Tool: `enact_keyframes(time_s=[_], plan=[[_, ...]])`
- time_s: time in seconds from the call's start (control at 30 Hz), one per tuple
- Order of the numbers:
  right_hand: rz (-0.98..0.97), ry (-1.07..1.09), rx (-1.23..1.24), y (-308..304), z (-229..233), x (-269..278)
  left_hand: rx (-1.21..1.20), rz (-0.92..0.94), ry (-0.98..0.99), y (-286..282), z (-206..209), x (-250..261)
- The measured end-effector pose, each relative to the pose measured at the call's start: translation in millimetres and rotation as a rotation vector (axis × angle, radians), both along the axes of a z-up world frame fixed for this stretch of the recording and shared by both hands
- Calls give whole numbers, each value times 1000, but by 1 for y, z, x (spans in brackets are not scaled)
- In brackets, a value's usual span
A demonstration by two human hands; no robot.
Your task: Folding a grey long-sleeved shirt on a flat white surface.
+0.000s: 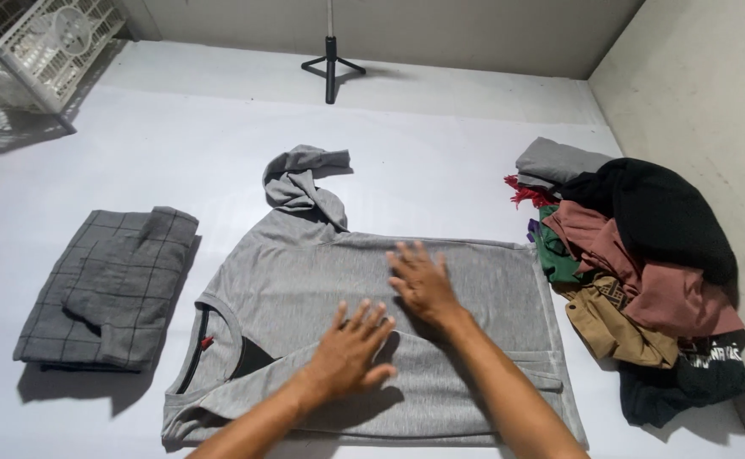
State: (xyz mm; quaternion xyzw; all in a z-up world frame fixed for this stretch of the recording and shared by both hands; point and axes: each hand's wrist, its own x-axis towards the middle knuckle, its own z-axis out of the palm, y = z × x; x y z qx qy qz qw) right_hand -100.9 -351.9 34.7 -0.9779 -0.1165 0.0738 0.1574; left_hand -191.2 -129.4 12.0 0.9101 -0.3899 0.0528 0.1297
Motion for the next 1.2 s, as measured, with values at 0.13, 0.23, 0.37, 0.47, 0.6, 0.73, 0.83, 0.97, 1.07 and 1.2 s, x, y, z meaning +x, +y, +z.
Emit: enact_keyframes(time_s=[0.13,0.23,0.37,0.47,0.6,0.73,0.83,0.97,1.07,1.2], plan=[[103,-9,8,25,1,11,-13,-27,74,-4,14,-19],[98,-36,26,28,-10,17,-5,-23,90,-3,10,-22],[62,-151,10,31,-19,29,6,-24,106,-4,13,-21],[26,-217,34,37,-21,45,20,-30,149,-5,14,-20],[-10,-213,120,59,-10,72,29,-33,207,-3,12,-19],[-23,-140,101,70,-1,89,32,-36,236,-3,16,-19],[-19,-80,68,75,14,98,46,-29,291,-4,21,-19],[-35,152,64,76,27,111,47,-29,323,-3,19,-19],[-28,233,71,75,20,120,44,-28,329,-3,13,-19],[-22,272,50,75,23,130,55,-33,340,-3,9,-15]])
